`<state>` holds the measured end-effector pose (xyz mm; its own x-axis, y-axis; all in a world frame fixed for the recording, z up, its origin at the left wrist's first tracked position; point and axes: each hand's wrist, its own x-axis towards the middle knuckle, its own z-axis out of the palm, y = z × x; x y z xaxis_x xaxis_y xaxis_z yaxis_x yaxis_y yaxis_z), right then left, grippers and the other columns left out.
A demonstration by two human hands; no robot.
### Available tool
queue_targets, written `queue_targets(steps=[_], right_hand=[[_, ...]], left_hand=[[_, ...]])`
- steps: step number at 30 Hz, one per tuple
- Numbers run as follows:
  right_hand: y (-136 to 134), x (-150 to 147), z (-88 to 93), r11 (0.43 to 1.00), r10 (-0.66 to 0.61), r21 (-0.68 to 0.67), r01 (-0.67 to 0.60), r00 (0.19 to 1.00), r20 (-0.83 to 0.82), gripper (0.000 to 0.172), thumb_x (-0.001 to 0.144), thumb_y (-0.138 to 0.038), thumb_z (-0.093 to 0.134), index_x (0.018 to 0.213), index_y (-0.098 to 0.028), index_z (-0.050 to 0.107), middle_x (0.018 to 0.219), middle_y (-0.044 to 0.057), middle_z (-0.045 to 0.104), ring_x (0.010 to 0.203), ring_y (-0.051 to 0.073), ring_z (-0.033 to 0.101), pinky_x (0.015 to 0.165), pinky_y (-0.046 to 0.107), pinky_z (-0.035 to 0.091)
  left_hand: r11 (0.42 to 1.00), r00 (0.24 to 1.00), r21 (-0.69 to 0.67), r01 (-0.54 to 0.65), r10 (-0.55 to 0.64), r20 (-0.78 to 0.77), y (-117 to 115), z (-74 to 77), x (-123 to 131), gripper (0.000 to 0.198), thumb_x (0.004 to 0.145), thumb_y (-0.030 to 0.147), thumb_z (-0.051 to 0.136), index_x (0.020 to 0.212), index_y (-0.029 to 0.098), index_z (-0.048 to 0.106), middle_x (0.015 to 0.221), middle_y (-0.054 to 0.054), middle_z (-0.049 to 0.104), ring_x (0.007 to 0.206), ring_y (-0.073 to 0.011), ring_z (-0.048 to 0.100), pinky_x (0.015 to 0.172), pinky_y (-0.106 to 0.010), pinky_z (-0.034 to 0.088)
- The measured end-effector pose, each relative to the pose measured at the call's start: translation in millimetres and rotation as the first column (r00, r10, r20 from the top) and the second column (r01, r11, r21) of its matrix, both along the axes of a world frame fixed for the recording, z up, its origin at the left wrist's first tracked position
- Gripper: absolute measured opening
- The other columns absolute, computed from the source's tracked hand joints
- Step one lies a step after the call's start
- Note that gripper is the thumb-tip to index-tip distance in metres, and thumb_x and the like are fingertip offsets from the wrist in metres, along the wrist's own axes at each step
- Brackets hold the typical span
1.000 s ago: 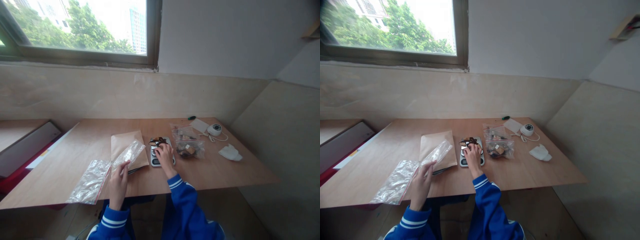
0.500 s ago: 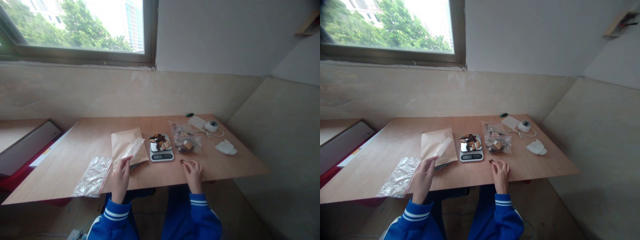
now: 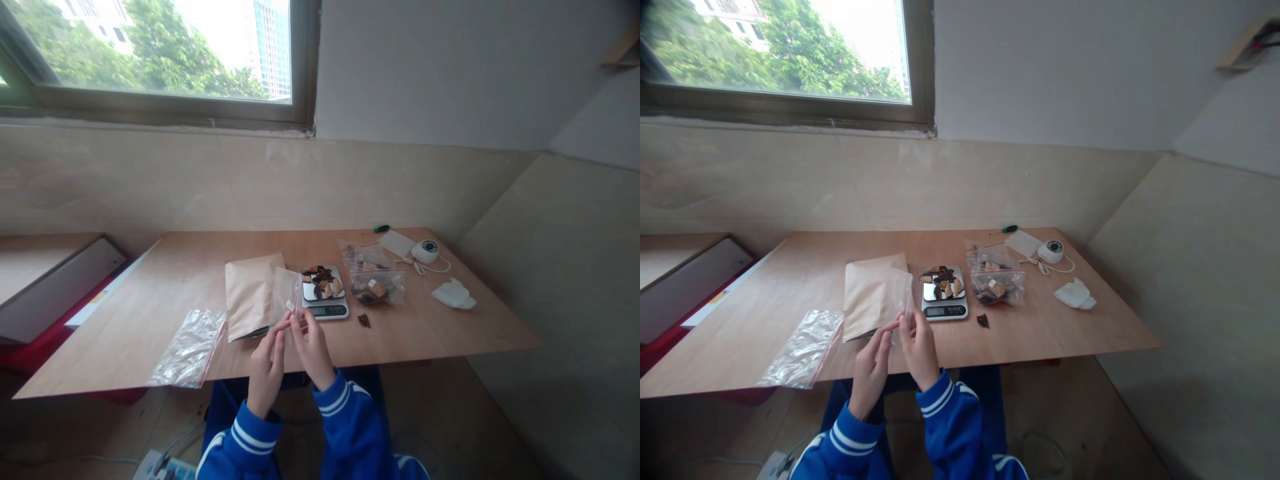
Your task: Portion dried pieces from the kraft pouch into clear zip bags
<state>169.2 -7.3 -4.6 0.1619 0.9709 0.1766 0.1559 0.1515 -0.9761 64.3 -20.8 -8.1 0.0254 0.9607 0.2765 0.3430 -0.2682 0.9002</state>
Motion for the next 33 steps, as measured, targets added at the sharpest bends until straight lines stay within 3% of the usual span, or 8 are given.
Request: queue_targets(steps=[4, 9, 15, 18, 22, 24, 28, 33], right_hand=[[2, 1, 6.8, 0.998, 0.059, 0.023, -0.059, 0.998, 0.015, 0.032, 0.093, -0.041, 0.041, 0.095, -0.019, 0.064, 0.090, 0.007, 0.070, 0.083, 0.020, 0.065, 0.071, 0.028, 0.050], [-7, -1, 4.0, 0.996, 0.080, 0.041, -0.082, 0.995, 0.052, 0.034, 0.094, -0.039, 0.038, 0.090, -0.017, 0.065, 0.087, 0.008, 0.067, 0.082, 0.020, 0.064, 0.072, 0.028, 0.049], [-14, -1, -0.9, 0.993, 0.110, -0.055, -0.103, 0.984, 0.143, 0.036, 0.094, -0.038, 0.037, 0.088, -0.018, 0.066, 0.082, 0.008, 0.070, 0.075, 0.020, 0.065, 0.064, 0.026, 0.048], [-12, 7, -6.0, 0.992, 0.066, -0.117, -0.048, 0.985, 0.161, 0.037, 0.095, -0.039, 0.036, 0.089, -0.018, 0.066, 0.074, 0.006, 0.070, 0.069, 0.019, 0.066, 0.064, 0.026, 0.048], [-2, 31, -15.2, 0.977, -0.118, -0.149, 0.152, 0.969, 0.217, 0.041, 0.094, -0.044, 0.035, 0.089, -0.017, 0.066, 0.074, 0.008, 0.070, 0.064, 0.020, 0.065, 0.060, 0.028, 0.047], [5, 48, -15.6, 0.982, -0.075, -0.157, 0.108, 0.977, 0.202, 0.043, 0.093, -0.047, 0.037, 0.088, -0.016, 0.066, 0.078, 0.009, 0.070, 0.064, 0.020, 0.065, 0.061, 0.028, 0.048], [22, 86, -6.6, 0.996, 0.091, -0.025, -0.088, 0.971, 0.223, 0.040, 0.092, -0.048, 0.040, 0.104, -0.019, 0.066, 0.104, 0.009, 0.068, 0.096, 0.021, 0.063, 0.080, 0.031, 0.050], [53, 124, -11.0, 0.968, -0.213, 0.223, 0.119, 0.857, 0.470, 0.039, 0.093, -0.042, 0.037, 0.116, -0.021, 0.061, 0.115, 0.012, 0.059, 0.114, 0.024, 0.052, 0.101, 0.044, 0.038]], left_hand=[[0.997, 0.999, 0.066, -0.041, 0.040, 0.012, 3, -1.7, -14, 0.031, 0.090, 0.036, 0.045, 0.114, 0.021, 0.059, 0.114, -0.008, 0.066, 0.106, -0.0218, 0.062, 0.093, -0.036, 0.049], [0.986, 0.996, 0.150, -0.077, 0.081, -0.021, 9, -8.9, -14, 0.044, 0.084, 0.036, 0.057, 0.126, 0.022, 0.052, 0.120, -0.010, 0.059, 0.086, -0.0178, 0.064, 0.078, -0.033, 0.054], [0.976, 0.989, 0.170, -0.133, 0.143, -0.044, 14, -16.9, -16, 0.024, 0.084, 0.035, 0.058, 0.102, 0.022, 0.065, 0.089, -0.004, 0.066, 0.077, -0.0160, 0.060, 0.072, -0.030, 0.051], [0.967, 0.989, 0.222, -0.125, 0.139, -0.045, 19, -15.9, -21, 0.017, 0.084, 0.035, 0.058, 0.090, 0.022, 0.068, 0.083, -0.003, 0.066, 0.080, -0.0173, 0.060, 0.073, -0.031, 0.050], [0.953, 0.977, 0.236, -0.192, 0.208, -0.046, 27, -7.9, -27, 0.017, 0.085, 0.035, 0.056, 0.087, 0.022, 0.068, 0.082, -0.002, 0.066, 0.077, -0.0164, 0.058, 0.071, -0.029, 0.048], [0.939, 0.963, 0.229, -0.256, 0.270, -0.029, 31, -1.9, -30, 0.017, 0.084, 0.036, 0.057, 0.087, 0.022, 0.067, 0.084, -0.002, 0.066, 0.075, -0.0160, 0.056, 0.071, -0.030, 0.048], [0.915, 0.932, 0.191, -0.356, 0.362, 0.006, 41, 11.6, -31, 0.019, 0.081, 0.039, 0.061, 0.088, 0.021, 0.065, 0.088, -0.002, 0.066, 0.081, -0.0171, 0.058, 0.078, -0.032, 0.047], [0.887, 0.916, 0.229, -0.400, 0.391, 0.084, 52, 22.1, -30, 0.018, 0.082, 0.037, 0.059, 0.086, 0.019, 0.060, 0.105, -0.006, 0.064, 0.108, -0.0216, 0.057, 0.097, -0.039, 0.041]])
